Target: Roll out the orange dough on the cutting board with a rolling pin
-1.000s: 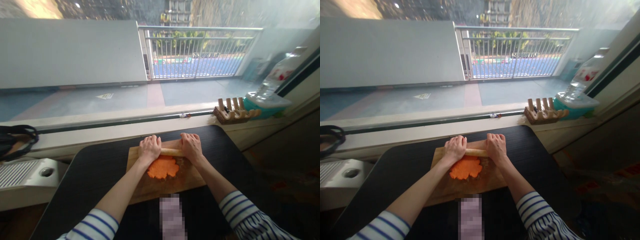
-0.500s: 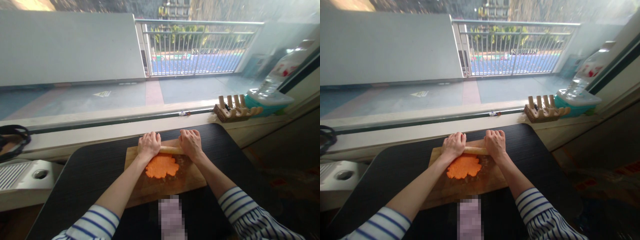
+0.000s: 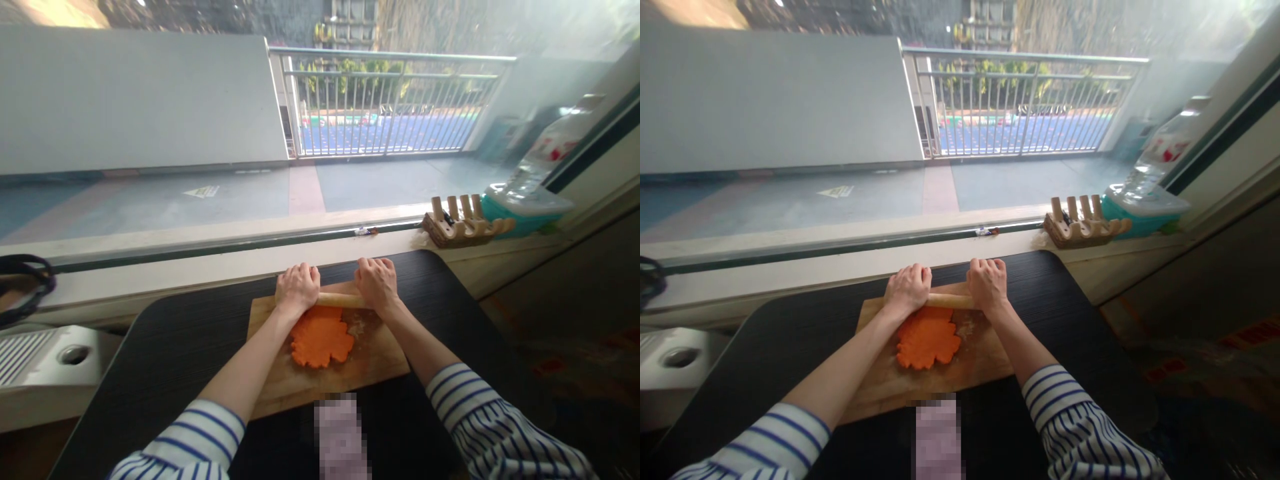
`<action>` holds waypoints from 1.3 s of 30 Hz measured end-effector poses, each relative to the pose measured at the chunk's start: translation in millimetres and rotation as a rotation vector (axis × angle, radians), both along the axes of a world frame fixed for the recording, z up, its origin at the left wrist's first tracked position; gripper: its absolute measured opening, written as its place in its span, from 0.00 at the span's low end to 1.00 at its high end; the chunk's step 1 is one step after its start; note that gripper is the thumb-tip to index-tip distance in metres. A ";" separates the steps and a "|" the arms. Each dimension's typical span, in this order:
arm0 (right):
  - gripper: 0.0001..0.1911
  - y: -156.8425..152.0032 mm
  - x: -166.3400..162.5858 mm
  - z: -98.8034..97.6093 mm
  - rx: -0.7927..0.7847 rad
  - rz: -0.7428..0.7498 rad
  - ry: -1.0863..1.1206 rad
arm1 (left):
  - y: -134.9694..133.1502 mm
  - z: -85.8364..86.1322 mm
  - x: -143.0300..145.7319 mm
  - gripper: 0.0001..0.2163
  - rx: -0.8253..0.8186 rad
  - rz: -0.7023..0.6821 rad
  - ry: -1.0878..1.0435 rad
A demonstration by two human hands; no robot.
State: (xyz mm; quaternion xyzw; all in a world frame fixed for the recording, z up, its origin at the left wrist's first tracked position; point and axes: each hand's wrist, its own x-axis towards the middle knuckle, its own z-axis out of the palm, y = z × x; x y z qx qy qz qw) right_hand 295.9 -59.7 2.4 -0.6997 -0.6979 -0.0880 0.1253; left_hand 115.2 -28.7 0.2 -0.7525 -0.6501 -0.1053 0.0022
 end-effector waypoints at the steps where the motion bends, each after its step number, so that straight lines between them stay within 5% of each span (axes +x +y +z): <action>1: 0.11 1.1 0.1 0.4 -0.006 -0.005 0.006 | 0.4 0.6 0.5 0.19 0.003 -0.003 -0.002; 14: 0.10 -5.9 -1.5 0.8 -0.013 -0.064 0.119 | -35.0 -1.4 -29.4 0.21 0.148 -0.412 0.033; 23: 0.12 -42.0 -3.0 4.5 0.011 -0.009 0.221 | -50.6 19.5 -32.4 0.25 0.224 -0.306 0.087; 30: 0.15 -71.0 -29.7 0.3 0.018 0.272 0.209 | -96.8 8.5 -65.8 0.27 0.081 -0.097 0.029; 39: 0.15 -64.5 -52.3 -1.3 -0.081 0.338 0.115 | -108.7 6.5 -73.5 0.23 0.097 -0.011 0.047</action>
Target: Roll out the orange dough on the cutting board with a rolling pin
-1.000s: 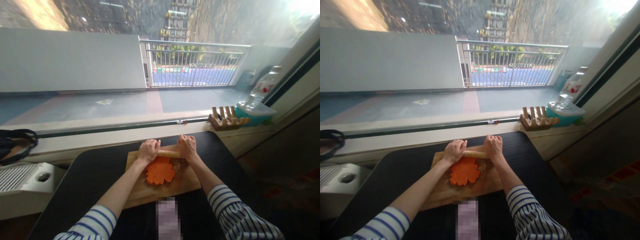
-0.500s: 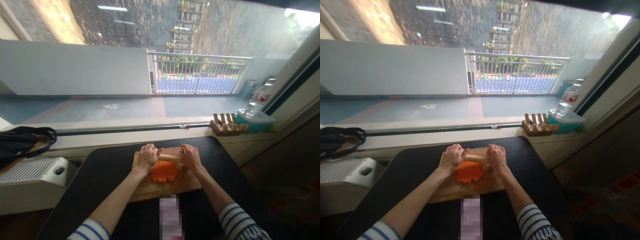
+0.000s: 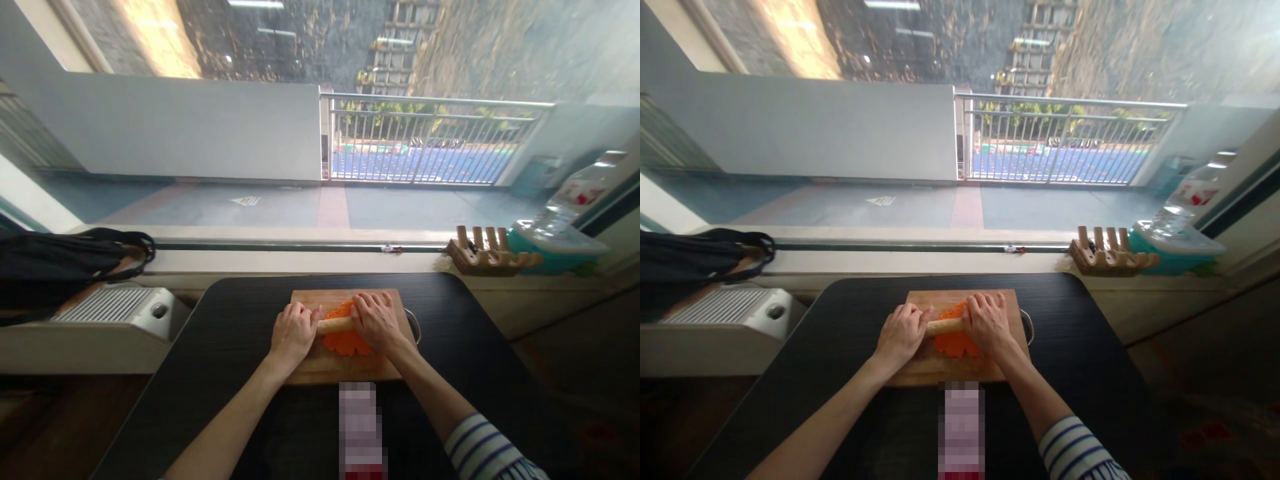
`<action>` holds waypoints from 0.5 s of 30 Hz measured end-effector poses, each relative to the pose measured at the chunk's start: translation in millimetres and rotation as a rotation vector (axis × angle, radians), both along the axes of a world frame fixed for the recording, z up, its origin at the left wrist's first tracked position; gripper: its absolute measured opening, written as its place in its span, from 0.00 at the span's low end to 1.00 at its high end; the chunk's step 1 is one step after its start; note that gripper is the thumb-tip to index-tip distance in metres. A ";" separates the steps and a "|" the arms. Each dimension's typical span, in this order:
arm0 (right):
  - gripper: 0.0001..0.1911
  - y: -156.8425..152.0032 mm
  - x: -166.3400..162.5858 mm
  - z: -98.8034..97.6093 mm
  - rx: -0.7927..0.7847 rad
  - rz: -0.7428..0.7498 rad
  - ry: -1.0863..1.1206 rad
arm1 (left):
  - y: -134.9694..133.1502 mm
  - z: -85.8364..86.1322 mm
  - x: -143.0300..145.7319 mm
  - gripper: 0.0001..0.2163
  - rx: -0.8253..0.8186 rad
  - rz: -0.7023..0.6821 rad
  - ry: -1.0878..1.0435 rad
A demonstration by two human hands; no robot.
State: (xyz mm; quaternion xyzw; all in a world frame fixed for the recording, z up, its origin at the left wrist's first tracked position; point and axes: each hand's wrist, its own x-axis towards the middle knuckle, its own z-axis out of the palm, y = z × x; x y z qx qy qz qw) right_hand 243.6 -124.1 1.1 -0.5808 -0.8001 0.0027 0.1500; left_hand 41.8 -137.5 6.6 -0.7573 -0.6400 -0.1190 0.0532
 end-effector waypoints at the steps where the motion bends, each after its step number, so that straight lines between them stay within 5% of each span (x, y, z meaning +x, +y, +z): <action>1: 0.15 0.9 -0.7 -0.5 -0.002 -0.004 -0.003 | 0.0 -0.9 0.7 0.22 0.039 -0.010 -0.001; 15: 0.17 22.6 -3.9 3.4 0.005 -0.047 -0.053 | 33.2 -17.7 2.2 0.18 0.092 0.000 -0.073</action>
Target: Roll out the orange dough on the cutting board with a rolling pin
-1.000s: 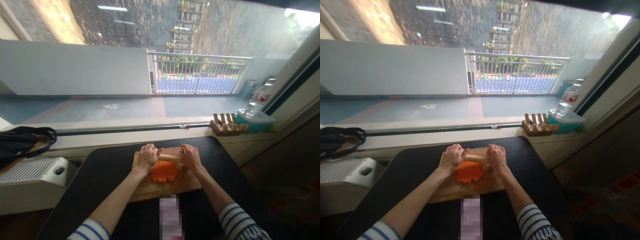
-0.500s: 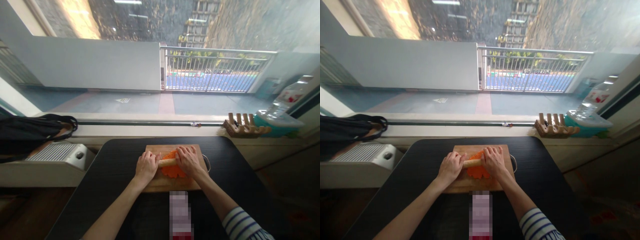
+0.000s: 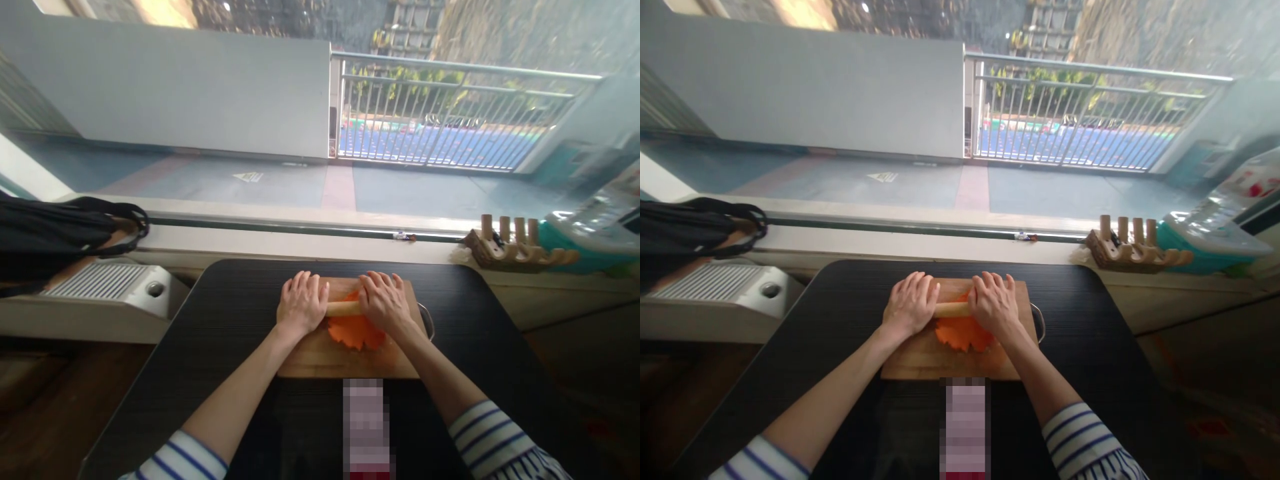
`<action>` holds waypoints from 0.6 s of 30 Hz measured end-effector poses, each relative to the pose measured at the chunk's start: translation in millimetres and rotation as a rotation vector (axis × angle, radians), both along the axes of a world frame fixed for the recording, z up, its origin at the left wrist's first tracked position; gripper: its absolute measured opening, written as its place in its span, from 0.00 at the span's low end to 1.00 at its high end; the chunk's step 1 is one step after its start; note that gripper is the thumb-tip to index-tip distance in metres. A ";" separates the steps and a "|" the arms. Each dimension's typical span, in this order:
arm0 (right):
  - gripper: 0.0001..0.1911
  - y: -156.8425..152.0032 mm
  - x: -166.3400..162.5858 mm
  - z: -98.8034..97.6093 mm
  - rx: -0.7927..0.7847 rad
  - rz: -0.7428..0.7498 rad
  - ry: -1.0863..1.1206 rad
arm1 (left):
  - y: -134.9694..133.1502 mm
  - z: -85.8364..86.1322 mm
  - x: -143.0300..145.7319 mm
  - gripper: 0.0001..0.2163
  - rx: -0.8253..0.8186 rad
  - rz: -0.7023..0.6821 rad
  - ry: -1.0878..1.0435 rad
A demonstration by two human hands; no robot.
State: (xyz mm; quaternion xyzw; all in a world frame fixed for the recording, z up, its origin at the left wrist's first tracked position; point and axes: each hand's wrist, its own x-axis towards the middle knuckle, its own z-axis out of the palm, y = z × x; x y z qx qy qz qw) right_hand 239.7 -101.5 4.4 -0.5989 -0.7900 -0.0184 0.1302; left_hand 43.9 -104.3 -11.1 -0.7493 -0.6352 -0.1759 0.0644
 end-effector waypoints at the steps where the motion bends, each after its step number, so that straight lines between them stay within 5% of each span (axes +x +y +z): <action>1: 0.17 1.6 -0.3 0.3 0.000 -0.004 -0.002 | 2.9 0.0 -0.4 0.18 -0.005 -0.001 -0.002; 18: 0.16 23.0 -3.7 -1.7 0.042 -0.043 0.045 | 38.8 0.5 -3.1 0.17 -0.056 -0.004 -0.055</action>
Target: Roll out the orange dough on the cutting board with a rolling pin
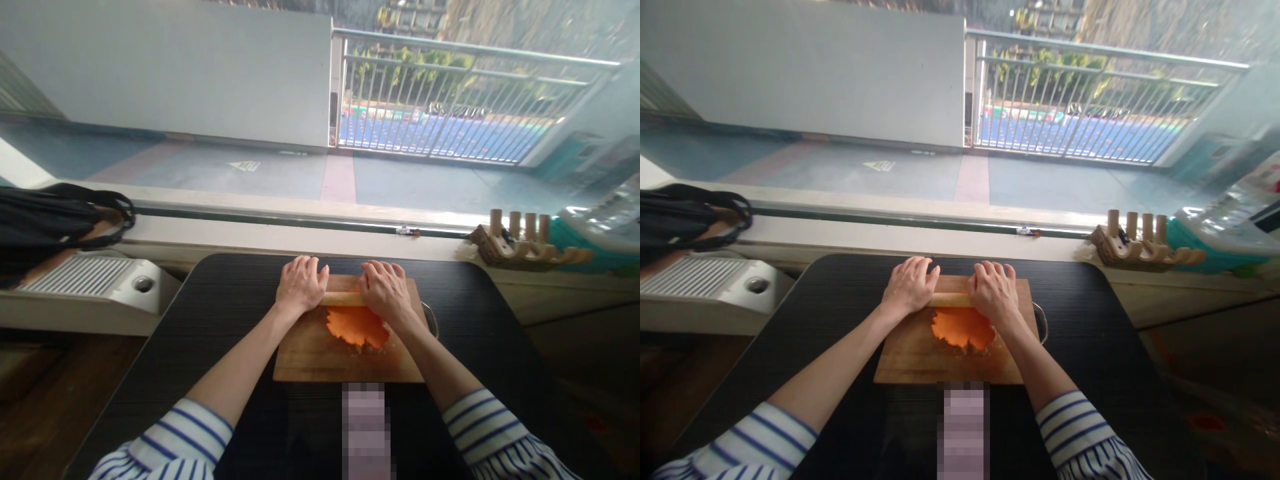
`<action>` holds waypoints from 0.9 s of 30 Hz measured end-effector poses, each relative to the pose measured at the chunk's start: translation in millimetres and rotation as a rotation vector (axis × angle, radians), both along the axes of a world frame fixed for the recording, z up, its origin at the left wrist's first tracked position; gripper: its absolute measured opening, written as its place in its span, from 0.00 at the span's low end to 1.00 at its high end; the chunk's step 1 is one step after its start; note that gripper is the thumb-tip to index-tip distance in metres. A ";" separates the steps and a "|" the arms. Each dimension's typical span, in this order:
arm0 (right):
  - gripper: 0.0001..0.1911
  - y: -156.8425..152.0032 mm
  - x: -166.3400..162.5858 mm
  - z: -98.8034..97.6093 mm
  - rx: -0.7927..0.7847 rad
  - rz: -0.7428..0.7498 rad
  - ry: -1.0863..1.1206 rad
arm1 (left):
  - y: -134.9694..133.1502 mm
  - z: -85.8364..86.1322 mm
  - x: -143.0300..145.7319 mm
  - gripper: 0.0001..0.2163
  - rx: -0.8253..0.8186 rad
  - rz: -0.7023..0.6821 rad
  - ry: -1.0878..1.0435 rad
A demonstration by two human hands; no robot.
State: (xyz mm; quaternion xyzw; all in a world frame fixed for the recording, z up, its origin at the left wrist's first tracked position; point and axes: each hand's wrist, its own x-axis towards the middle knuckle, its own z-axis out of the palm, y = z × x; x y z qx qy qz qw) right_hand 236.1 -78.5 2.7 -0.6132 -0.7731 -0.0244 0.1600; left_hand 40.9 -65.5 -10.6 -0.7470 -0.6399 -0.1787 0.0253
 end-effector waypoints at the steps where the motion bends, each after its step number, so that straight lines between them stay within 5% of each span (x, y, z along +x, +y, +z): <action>1: 0.16 1.0 -0.4 1.1 -0.012 -0.006 0.003 | 1.0 0.3 0.0 0.17 0.003 -0.001 0.000; 12: 0.16 20.6 -3.2 6.3 -0.200 -0.142 0.011 | 4.1 10.7 3.5 0.20 0.072 0.012 0.011; 16: 0.16 26.6 -2.1 4.2 -0.253 -0.200 0.023 | -10.0 11.3 1.8 0.20 0.143 -0.100 0.035; 19: 0.16 28.9 -2.7 5.2 -0.241 -0.216 0.021 | -20.6 7.9 -0.6 0.17 0.174 -0.201 0.062; 27: 0.16 31.4 -5.7 7.1 -0.190 -0.227 -0.005 | -17.4 -2.6 -3.1 0.18 0.171 -0.182 0.078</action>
